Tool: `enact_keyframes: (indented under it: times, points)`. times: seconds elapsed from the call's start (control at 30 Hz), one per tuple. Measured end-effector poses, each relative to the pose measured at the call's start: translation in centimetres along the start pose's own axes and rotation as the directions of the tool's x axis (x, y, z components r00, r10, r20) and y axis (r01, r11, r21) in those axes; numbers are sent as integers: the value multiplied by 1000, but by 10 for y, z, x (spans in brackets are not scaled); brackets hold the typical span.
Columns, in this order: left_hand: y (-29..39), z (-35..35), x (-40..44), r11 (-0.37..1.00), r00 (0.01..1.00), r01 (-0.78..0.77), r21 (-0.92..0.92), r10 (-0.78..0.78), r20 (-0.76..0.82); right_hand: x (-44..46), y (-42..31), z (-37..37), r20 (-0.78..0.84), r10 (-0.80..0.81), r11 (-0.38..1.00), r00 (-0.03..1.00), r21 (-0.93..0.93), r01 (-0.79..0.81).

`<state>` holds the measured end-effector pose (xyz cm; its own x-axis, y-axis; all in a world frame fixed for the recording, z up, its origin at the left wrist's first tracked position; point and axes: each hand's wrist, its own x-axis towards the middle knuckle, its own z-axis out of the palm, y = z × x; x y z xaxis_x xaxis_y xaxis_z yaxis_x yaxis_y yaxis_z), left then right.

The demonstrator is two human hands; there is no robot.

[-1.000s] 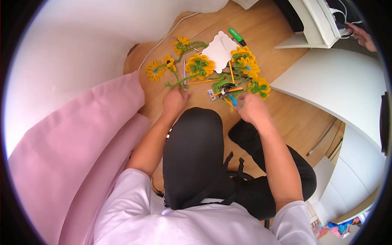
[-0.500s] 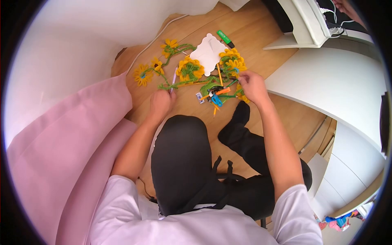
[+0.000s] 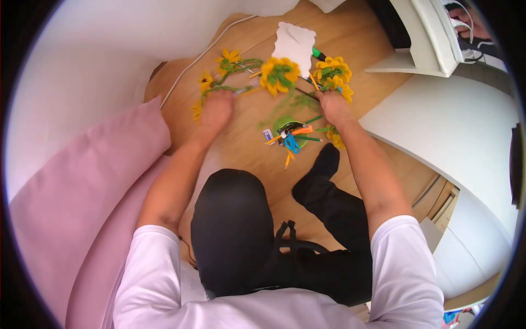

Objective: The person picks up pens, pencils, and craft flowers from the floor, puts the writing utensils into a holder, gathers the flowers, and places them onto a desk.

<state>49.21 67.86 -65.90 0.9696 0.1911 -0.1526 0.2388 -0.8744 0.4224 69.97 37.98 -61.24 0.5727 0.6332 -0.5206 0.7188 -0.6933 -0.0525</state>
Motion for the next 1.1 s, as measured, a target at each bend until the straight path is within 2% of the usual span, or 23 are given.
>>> enact_keyframes:
  times: [0.03,0.07,0.1,0.13,0.2,0.27,0.33,0.37,0.43,0.47,0.53,0.6,0.67,0.73,0.8,0.83,0.87,0.9,0.93,0.97,1.03,1.07,1.1]
  points:
    - [-8,-11,8,998,998,63,17,-62,-17,-4,11,-1,-6,19,1000,1000,11,-19]
    - [-16,-13,7,998,998,55,21,-55,-16,-5,15,-4,64,62,989,996,129,-70]
    - [-24,-13,0,998,999,4,70,-1,-36,-6,17,-6,138,90,962,986,244,-122]
    - [-28,-13,-9,992,998,-42,123,48,-51,-7,15,-11,135,84,961,987,252,-116]
    - [-27,-8,-23,994,998,1,110,6,-62,-15,15,-23,194,166,764,967,594,-251]
    - [-16,-9,-28,996,997,26,87,-19,-78,-29,21,-40,174,182,747,968,615,-251]
    - [-2,-13,-29,968,982,186,166,-190,11,-50,26,-58,149,198,734,969,633,-247]
    - [3,-16,-30,968,982,185,171,-188,5,-62,28,-67,114,256,755,960,597,-272]
    - [18,-27,-31,965,939,259,40,-261,222,-67,32,-83,73,307,770,949,567,-292]
    - [26,-33,-29,965,941,256,46,-260,216,-64,34,-90,80,357,802,930,484,-350]
    - [50,-46,-23,979,995,86,-184,-76,61,-53,36,-93,83,404,825,911,396,-403]
    - [68,-52,4,989,999,30,-144,-26,25,-37,27,-84,-317,151,941,936,337,-38]
    - [74,-41,37,994,1000,-30,-103,29,-11,-10,12,-64,-286,109,926,952,376,7]
    - [73,-21,71,981,978,-186,49,189,-89,12,-3,-51,-268,60,912,962,407,56]
    - [73,-3,95,985,986,-138,103,147,-85,25,-17,-43,-110,128,915,986,397,-74]
    - [76,2,102,983,992,-91,158,104,-77,26,-23,-45,-108,128,916,986,395,-76]
    - [78,6,105,984,992,-90,154,102,-76,26,-28,-47,-79,163,851,983,516,-100]
    - [80,8,109,960,971,-140,242,181,-158,25,-30,-50,-48,195,770,980,626,-123]
    - [80,9,113,927,937,-175,332,260,-232,22,-30,-54,-45,191,774,981,622,-122]
    - [80,10,115,929,939,-169,328,253,-233,17,-32,-57,-129,228,738,965,670,-84]
    - [75,16,115,984,979,-156,91,166,-115,16,-28,-53,-207,264,702,942,711,-41]
    - [71,16,114,984,979,-153,91,163,-119,18,-26,-53,-257,337,725,906,685,-75]
    - [67,15,112,957,975,-186,221,208,-80,20,-21,-49,-311,408,742,859,661,-113]
